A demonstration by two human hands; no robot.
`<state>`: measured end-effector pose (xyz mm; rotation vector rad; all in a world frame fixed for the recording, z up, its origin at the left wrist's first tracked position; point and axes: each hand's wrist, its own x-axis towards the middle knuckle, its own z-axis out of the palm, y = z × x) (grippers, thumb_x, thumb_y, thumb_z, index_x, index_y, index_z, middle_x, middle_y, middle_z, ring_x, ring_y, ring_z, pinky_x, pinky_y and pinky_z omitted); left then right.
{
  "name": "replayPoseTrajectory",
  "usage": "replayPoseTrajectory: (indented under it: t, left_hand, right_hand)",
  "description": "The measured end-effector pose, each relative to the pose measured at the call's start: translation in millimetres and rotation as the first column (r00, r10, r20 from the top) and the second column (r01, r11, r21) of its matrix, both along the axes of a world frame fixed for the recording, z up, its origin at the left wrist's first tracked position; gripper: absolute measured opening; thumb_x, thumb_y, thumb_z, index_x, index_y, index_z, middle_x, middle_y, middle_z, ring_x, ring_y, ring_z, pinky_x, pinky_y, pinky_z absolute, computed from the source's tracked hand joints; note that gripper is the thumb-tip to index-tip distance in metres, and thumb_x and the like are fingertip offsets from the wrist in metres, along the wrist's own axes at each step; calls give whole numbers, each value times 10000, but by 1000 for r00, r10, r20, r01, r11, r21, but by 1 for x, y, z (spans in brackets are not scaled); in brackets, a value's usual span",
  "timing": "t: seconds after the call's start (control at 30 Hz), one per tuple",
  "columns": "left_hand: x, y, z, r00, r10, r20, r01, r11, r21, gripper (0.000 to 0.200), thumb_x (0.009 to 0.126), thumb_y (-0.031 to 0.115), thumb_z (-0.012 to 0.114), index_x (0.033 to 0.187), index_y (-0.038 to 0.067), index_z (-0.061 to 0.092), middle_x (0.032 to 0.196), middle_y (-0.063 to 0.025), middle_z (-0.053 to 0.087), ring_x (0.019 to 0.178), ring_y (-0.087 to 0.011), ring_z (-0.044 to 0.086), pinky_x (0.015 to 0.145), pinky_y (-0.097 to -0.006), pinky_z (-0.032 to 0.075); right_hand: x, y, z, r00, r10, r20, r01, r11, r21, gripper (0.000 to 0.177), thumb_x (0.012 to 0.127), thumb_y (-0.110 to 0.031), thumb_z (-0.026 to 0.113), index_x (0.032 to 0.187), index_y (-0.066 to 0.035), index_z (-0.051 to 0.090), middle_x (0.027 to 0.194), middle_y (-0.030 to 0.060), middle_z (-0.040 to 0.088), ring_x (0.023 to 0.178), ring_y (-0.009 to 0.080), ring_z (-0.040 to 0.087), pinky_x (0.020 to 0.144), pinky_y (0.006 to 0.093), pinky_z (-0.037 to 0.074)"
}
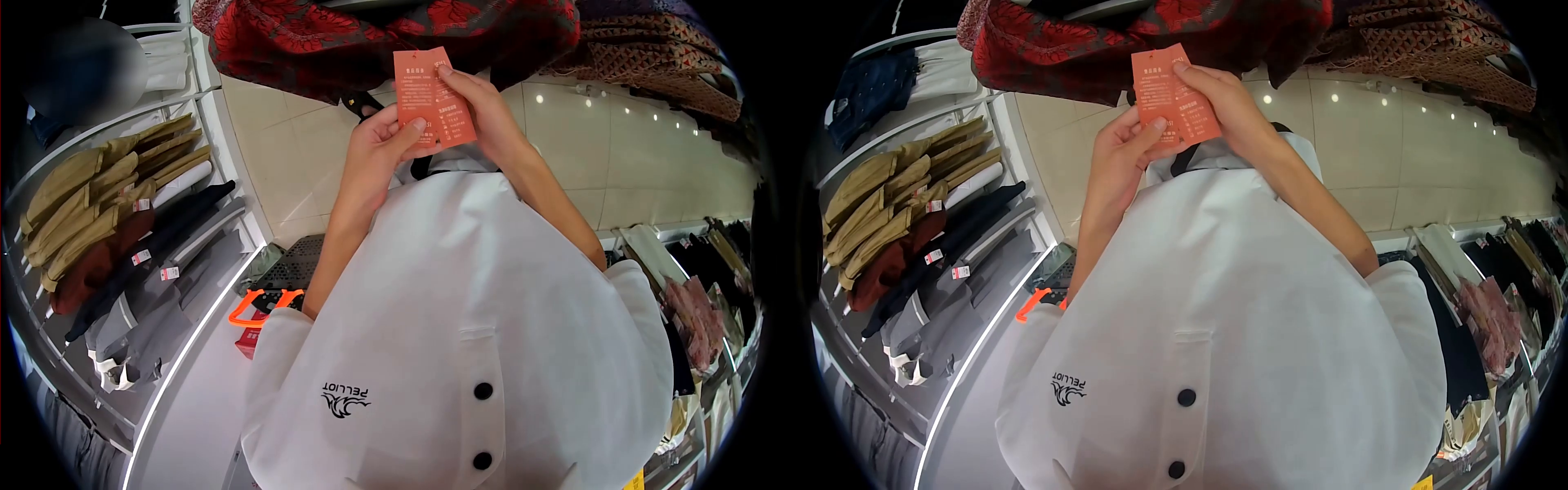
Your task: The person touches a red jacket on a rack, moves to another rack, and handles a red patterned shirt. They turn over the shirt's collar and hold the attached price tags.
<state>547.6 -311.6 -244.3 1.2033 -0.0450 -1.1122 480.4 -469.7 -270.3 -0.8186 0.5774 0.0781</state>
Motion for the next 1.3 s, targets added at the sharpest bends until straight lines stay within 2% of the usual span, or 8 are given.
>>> replayPoseTrajectory:
  t: [0.53,0.73,0.83,0.93,1.03,1.13,1.2,1.3]
  left_hand:
    - [-10,-5,2,990,136,37,-136,991,5,290,938,80,556,1188,-65,561,1043,-107,657,943,-165,650,852,-336,561]
    - [-9,0,-7,996,39,82,-49,991,124,344,938,133,565,1212,-74,547,1119,-137,630,990,-219,646,886,-348,536]
    - [-12,0,8,985,-41,167,8,981,195,406,982,268,486,1166,-81,585,1077,-154,653,994,-242,650,896,-357,524]
    - [-3,13,18,965,-261,25,238,913,332,603,1010,431,334,1099,-88,626,1019,-176,678,998,-272,652,918,-371,499]
    - [0,18,31,869,-458,188,301,790,535,772,999,538,205,1060,-90,650,986,-198,689,1006,-295,649,937,-382,475]
    - [6,23,64,790,-461,403,360,882,303,763,986,567,279,1068,-100,641,1013,-159,696,981,-249,647,923,-332,462]
    - [-3,16,105,904,-325,279,359,930,-79,809,953,618,320,1154,-120,582,1154,-205,638,1088,-271,601,947,-344,444]
    - [-27,16,129,923,-384,11,315,741,-593,859,913,647,351,1211,-142,510,1235,-227,571,1141,-289,561,955,-355,436]
  right_hand:
    - [9,0,16,982,73,173,-100,983,151,516,986,-349,400,1276,67,493,1187,188,620,1059,255,633,924,349,503]
    - [11,-4,8,983,62,174,-97,974,204,504,983,-352,412,1262,57,507,1165,187,630,1042,254,639,925,349,501]
    - [9,-4,7,983,57,173,-93,973,210,489,984,-346,419,1251,52,515,1151,181,635,1033,251,641,924,351,500]
    - [11,-3,3,983,57,175,-92,976,198,479,987,-344,421,1240,51,521,1144,174,639,1039,247,637,925,351,497]
    - [15,-1,1,985,45,165,-74,981,177,473,993,-341,415,1236,50,522,1144,173,639,1054,244,630,925,350,495]
    - [16,-1,1,986,44,160,-74,980,186,475,1000,-344,399,1240,49,518,1147,178,636,1054,242,628,917,350,496]
    - [17,-1,0,988,39,152,-71,975,212,483,1005,-350,383,1251,47,508,1148,183,633,1043,241,631,910,352,497]
    - [16,1,-8,985,14,175,-59,965,257,522,1009,-387,360,1275,44,484,1143,188,632,1023,242,634,901,351,497]
